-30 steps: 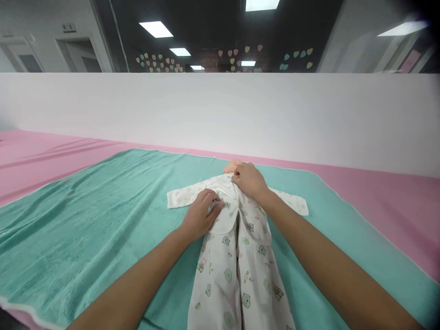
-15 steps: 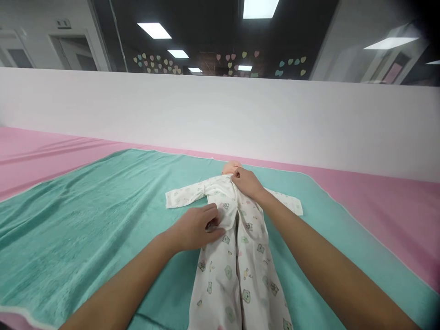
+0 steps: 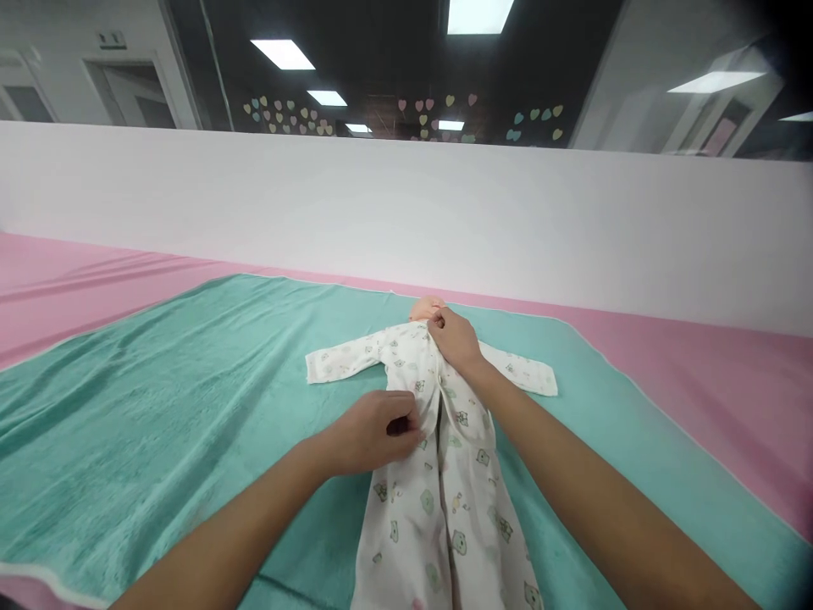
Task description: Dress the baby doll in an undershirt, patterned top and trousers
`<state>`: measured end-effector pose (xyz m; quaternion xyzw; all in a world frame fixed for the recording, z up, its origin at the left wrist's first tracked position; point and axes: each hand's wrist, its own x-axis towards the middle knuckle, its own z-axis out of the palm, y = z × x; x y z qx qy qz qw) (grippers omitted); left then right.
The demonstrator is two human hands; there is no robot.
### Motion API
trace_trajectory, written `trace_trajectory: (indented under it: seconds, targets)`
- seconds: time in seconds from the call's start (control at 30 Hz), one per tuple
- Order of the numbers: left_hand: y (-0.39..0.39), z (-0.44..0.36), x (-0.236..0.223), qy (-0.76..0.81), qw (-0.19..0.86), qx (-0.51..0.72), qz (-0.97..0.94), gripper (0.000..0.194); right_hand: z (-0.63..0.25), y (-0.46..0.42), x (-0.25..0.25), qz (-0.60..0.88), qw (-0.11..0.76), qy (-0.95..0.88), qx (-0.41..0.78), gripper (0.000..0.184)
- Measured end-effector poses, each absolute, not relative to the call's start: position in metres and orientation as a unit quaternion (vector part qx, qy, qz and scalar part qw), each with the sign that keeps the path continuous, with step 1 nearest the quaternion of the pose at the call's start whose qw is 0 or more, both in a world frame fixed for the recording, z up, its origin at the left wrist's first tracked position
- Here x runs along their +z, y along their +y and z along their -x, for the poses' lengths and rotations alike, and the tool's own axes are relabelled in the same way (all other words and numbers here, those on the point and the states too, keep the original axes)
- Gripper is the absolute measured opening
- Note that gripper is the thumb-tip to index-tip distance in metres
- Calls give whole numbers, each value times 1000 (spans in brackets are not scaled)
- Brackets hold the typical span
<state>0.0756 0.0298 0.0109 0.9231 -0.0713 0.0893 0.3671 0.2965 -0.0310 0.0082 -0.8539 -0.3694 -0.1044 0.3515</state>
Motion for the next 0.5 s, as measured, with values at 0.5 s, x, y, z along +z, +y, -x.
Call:
trace_trajectory:
  seconds: [0.5]
  targets:
    - [57, -72, 11, 58, 279, -50, -957, 26, -191, -172, -35, 720, 252, -635, -125, 44]
